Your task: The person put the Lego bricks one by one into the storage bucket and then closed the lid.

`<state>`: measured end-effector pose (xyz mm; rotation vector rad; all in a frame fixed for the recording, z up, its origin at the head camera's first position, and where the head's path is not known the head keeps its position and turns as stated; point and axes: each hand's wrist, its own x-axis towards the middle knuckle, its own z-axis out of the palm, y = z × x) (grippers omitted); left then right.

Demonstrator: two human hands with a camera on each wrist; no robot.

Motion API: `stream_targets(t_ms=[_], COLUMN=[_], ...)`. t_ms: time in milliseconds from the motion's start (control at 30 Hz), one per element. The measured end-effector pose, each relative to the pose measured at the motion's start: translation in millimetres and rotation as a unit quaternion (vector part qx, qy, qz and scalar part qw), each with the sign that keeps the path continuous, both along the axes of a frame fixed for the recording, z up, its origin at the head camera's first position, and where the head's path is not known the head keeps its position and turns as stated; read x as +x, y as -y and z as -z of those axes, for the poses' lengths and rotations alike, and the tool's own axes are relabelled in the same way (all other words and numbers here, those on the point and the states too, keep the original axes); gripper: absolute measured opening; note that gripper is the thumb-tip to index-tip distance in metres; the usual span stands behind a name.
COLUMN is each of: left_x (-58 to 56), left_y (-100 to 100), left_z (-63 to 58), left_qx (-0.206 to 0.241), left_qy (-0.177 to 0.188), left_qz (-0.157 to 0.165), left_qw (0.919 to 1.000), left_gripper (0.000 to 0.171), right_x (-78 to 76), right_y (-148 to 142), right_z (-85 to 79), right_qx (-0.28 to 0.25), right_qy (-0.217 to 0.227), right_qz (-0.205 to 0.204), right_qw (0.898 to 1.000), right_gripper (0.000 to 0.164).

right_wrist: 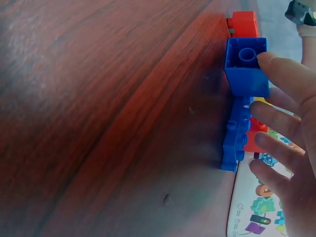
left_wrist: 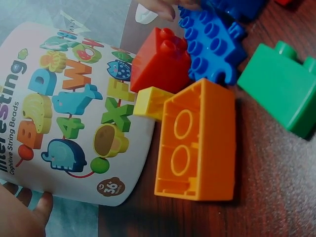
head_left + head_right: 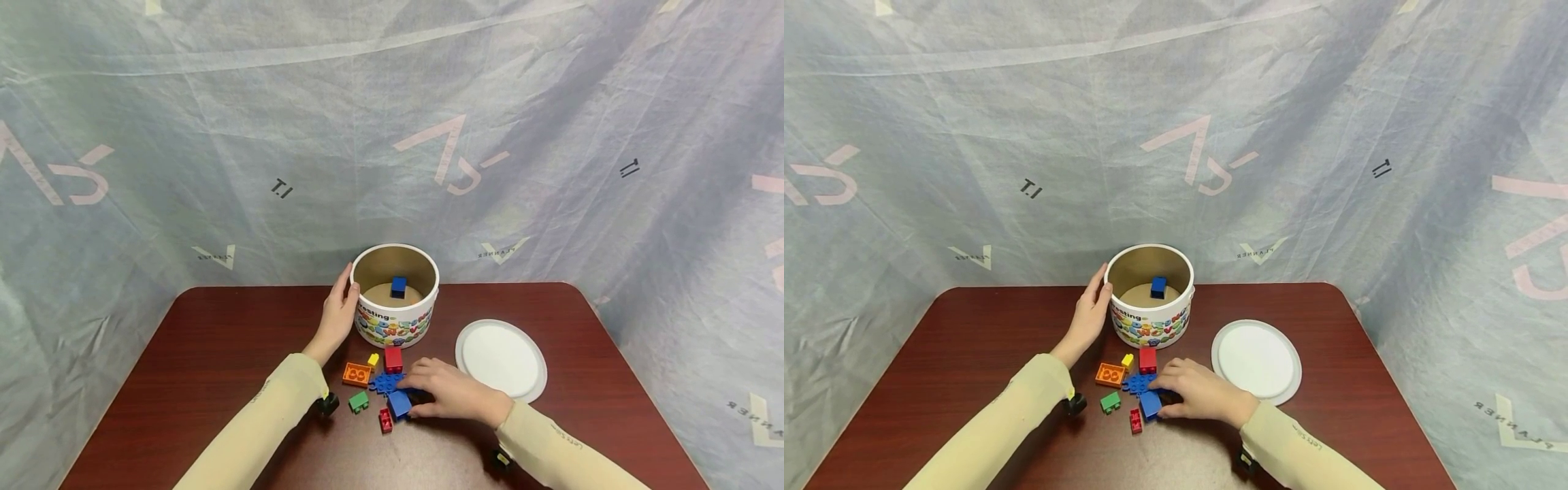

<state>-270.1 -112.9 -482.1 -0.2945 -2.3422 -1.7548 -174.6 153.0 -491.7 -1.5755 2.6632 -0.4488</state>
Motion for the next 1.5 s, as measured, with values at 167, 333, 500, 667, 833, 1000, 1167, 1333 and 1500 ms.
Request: stream_targets(t_ms=[167, 333, 500, 667, 833, 1000, 1167, 1333, 1500], left_x=[0.6, 1.2, 1.4, 1.2, 1.1, 1.3, 1.3, 1.5, 2.9], left_y=[0, 0, 0, 0, 0, 0, -1, -1, -1], left_z=[0.3, 0.6, 0.5, 0.4, 0.9, 1.1, 1.5, 0.1, -1.6], left_qx=[0.001, 0.001, -0.003, -0.004, -0.001, -0.001, -0.003, -0.001, -0.002], left_qy=[0.0, -0.001, -0.006, -0.008, -0.006, -0.005, -0.006, -0.004, -0.007], left_qz=[-0.001, 0.001, 0.003, 0.004, 0.004, 0.003, 0.004, 0.002, 0.002], left_qw=[1.0, 1.0, 1.0, 1.0, 1.0, 1.0, 1.0, 1.0, 1.0], left_gripper=[0.057, 0.057, 0.057, 0.057, 0.057, 0.057, 0.057, 0.057, 0.057], right_x=[0.9, 1.9, 2.7, 2.6, 2.9, 2.5, 1.0, -0.8, -2.0], right_y=[0, 1, 4, 6, 7, 5, 4, 2, -1], right_z=[1.3, 0.1, -1.6, -2.1, -1.9, -2.4, -6.4, -13.4, -22.7], right_qx=[0.004, 0.019, 0.034, 0.036, 0.028, 0.025, 0.01, -0.009, -0.01], right_qy=[-0.011, 0.002, 0.011, 0.009, 0.012, 0.005, 0.003, 0.006, 0.015], right_qz=[-0.002, -0.001, -0.003, -0.005, -0.007, -0.005, -0.005, -0.01, -0.003], right_qw=[1.0, 1.0, 0.999, 0.999, 1.0, 1.0, 1.0, 1.0, 1.0], right_gripper=[0.042, 0.047, 0.05, 0.045, 0.043, 0.042, 0.043, 0.043, 0.042])
